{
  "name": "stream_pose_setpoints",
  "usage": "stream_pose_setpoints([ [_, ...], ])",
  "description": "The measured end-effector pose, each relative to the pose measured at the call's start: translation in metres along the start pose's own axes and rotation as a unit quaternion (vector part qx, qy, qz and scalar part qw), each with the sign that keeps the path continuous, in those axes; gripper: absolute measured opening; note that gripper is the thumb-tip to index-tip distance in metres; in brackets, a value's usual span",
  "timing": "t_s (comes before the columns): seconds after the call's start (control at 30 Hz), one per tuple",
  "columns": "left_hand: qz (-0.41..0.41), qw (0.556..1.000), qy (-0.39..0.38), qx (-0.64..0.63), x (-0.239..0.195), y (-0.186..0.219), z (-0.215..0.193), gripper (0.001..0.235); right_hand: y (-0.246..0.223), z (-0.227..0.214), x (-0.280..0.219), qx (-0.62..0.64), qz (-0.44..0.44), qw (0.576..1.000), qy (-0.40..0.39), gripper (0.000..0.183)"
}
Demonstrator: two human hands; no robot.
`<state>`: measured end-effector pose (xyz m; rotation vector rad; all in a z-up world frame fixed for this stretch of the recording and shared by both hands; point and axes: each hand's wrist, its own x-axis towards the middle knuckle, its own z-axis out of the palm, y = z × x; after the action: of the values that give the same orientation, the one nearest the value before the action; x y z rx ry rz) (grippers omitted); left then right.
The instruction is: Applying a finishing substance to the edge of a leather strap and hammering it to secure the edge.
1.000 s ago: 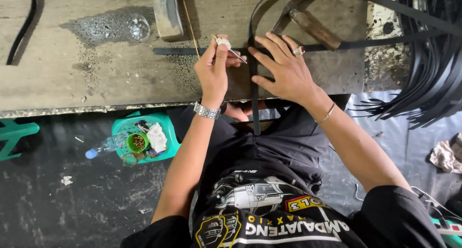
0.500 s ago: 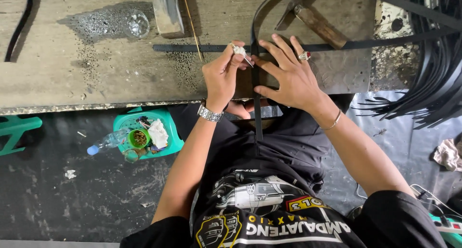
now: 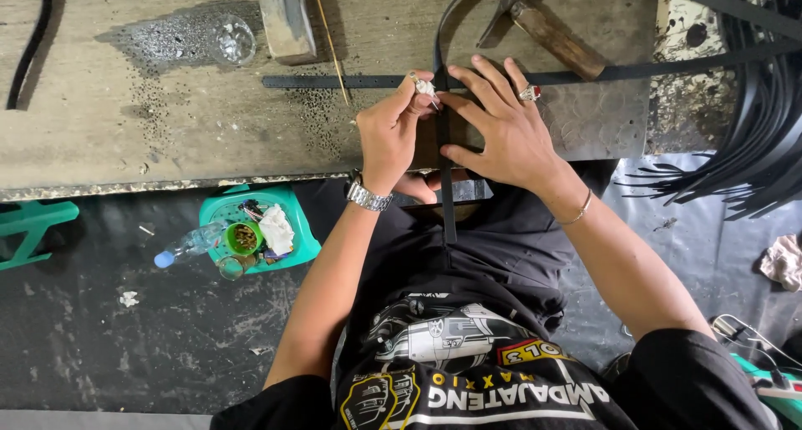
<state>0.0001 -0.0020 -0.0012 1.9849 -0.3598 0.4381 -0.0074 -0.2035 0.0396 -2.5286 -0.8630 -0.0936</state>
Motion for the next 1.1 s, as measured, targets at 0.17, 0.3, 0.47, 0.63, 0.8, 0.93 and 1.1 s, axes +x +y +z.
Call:
stream_pose_setpoints([
  [0.17,0.002,1.000,-0.006,-0.001,-0.003,-0.005,0.001,0.020,-0.001,-0.001,0.000,0.001,-0.002,1.000,-0.001,0.058],
  [0.3,0.000,1.000,-0.013,-0.013,-0.001,-0.001,0.000,0.020,0.000,0.000,0.000,0.000,-0.003,1.000,0.001,0.058],
  [0.47,0.001,1.000,-0.010,-0.012,-0.001,0.000,-0.001,0.021,-0.001,0.000,0.000,-0.006,-0.002,1.000,-0.001,0.059],
  [0.63,0.004,1.000,-0.005,-0.024,0.000,0.000,0.000,0.018,-0.001,0.000,0.000,-0.012,-0.003,1.000,0.003,0.058],
  [0.8,0.014,1.000,-0.008,-0.023,-0.005,-0.010,0.004,0.026,0.000,0.000,0.000,-0.009,-0.002,1.000,-0.002,0.058],
  [0.93,0.010,1.000,-0.005,-0.011,-0.004,-0.007,0.003,0.021,0.000,0.001,-0.001,-0.009,-0.001,1.000,0.000,0.058],
  [1.1,0.015,1.000,-0.014,-0.007,-0.007,-0.013,0.005,0.034,0.000,0.001,-0.001,-0.014,-0.010,1.000,0.005,0.058],
])
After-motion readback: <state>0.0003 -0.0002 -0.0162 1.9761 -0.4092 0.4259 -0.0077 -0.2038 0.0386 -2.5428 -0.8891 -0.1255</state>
